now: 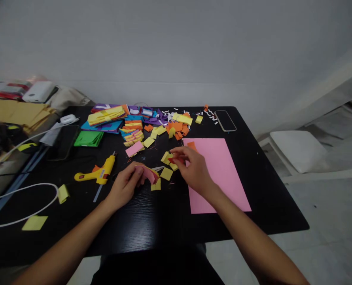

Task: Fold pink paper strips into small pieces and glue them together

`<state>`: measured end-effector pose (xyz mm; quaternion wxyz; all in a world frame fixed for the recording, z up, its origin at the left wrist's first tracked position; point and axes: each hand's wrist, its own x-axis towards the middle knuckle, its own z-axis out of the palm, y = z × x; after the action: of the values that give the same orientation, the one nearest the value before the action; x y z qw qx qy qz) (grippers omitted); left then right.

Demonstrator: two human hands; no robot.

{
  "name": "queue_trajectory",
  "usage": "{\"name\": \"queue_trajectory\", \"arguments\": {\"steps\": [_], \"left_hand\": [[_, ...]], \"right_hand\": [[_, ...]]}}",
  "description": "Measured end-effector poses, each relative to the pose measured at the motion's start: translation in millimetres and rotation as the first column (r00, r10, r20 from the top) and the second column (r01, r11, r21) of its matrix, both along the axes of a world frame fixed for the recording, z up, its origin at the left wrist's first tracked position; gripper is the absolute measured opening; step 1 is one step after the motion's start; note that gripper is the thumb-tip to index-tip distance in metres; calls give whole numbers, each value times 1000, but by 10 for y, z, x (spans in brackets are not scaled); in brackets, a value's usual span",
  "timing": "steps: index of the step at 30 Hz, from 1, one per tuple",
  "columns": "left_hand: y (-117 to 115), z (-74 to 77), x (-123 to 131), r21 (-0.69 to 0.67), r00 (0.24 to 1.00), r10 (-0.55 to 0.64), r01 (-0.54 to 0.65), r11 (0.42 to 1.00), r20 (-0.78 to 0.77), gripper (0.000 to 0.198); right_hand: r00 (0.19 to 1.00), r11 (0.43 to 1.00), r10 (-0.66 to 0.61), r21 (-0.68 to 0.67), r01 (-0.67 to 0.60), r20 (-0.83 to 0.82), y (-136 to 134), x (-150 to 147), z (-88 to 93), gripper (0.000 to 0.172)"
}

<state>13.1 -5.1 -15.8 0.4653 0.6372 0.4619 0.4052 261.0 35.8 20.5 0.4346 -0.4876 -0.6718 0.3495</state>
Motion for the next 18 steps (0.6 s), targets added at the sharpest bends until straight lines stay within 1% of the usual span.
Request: {"name": "queue_trajectory", "arguments": {"steps": [2,4,6,8,12,15,18], "left_hand": [[8,-4,3,-24,999,28,-28,999,31,45],[18,-2,12,-36,997,47,-45,998,57,45],[28,5,20,-23,996,36,-35,999,81,43],[35,10,19,15,997,28,-30,999,72,40],[41,5,-15,116,998,12,-5,993,-56,37],[42,-3,-43,206,990,10,19,978,-141,33],[38,-6,-52,209,988,1,32,977,-157,29]], "right_hand": [[991,995,45,-85,-56,-129,19,-143,-96,21],[977,988,43,-137,-73,-210,49,-210,-210,32],[960,981,46,-170,-96,-275,68,-235,-309,42],[945,970,59,-207,-130,-320,65,-244,-370,47],[935,932,77,-308,-190,-345,-1,-262,-377,49],[935,912,89,-349,-215,-342,-49,-285,-349,43],[931,907,84,-361,-219,-356,-70,-310,-362,39]]}}
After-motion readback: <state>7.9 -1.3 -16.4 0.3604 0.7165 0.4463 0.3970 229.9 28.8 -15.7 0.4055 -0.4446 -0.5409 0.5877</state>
